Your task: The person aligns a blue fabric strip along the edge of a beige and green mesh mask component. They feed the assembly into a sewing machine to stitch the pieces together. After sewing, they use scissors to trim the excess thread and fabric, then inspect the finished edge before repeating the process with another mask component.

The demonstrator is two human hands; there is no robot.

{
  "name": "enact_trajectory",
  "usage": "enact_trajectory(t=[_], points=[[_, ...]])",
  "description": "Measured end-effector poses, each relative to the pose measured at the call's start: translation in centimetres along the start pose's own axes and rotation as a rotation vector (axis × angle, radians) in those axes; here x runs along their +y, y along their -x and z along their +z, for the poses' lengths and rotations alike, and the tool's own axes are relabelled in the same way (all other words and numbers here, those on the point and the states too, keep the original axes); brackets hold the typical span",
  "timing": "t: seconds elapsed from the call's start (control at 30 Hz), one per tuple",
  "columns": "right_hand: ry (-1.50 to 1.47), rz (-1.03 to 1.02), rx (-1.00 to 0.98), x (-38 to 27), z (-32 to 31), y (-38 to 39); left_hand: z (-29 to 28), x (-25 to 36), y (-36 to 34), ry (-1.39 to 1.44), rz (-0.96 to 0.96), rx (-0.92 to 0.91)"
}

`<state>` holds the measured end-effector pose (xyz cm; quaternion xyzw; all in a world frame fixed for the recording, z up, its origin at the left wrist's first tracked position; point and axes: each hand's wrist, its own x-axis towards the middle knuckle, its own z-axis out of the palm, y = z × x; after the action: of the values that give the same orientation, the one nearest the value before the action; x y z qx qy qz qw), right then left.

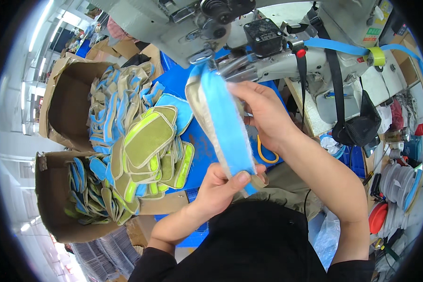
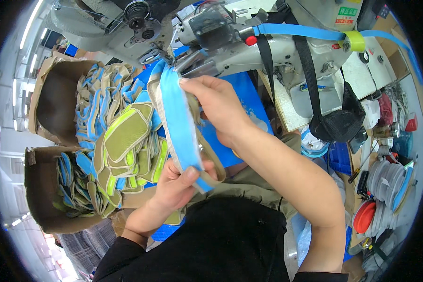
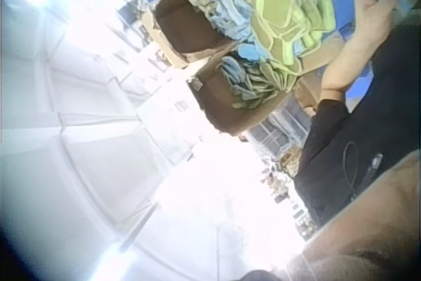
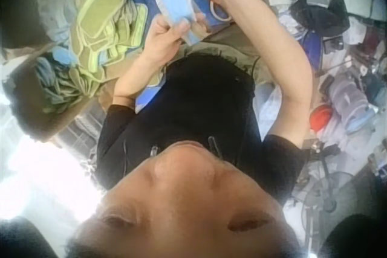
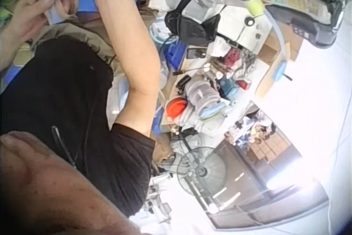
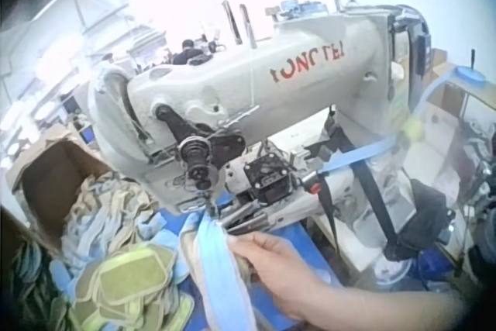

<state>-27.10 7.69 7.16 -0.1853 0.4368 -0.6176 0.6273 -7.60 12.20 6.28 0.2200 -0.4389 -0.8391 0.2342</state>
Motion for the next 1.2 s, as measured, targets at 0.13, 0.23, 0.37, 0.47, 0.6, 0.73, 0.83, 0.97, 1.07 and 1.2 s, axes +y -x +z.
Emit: enact_trajectory(t=[0.13,0.23,0.37,0.47,0.6,0.73,0.83,0.97,1.07,1.2], points=[[0.014,-0.070,-0.022,0.7,-0.2,-0.4,0.0,0.0,0.1,0.020,0.006,-0.002],[0.030,-0.100,-0.031,0.6,-0.3,-0.5,0.1,-0.3,0.0,0.023,0.058,0.001],[0.051,-0.174,-0.055,0.9,-0.2,-1.0,0.1,-0.7,-0.1,-0.024,0.029,0.036],[0.167,-0.250,-0.024,1.6,-0.5,-0.6,0.0,-0.8,-0.1,-0.007,-0.003,0.045],[0.325,-0.339,0.035,2.8,-1.7,2.1,0.3,-1.0,0.1,-0.012,0.008,0.070],[0.384,-0.339,0.065,2.9,-2.0,5.8,0.2,-1.7,0.0,-0.072,0.036,0.100],[0.267,-0.200,-0.015,3.2,-2.6,7.3,-0.1,-2.3,-0.1,-0.148,0.073,0.120],[0.109,-0.080,-0.097,2.3,-2.2,8.5,0.2,-2.5,-0.1,-0.214,0.063,0.168],[0.256,-0.103,-0.104,2.5,-2.8,8.6,-1.0,-2.1,0.4,-0.329,0.010,0.139],[0.188,-0.113,-0.066,3.2,-2.1,8.4,-4.0,0.2,-1.7,-0.247,0.180,0.308]])
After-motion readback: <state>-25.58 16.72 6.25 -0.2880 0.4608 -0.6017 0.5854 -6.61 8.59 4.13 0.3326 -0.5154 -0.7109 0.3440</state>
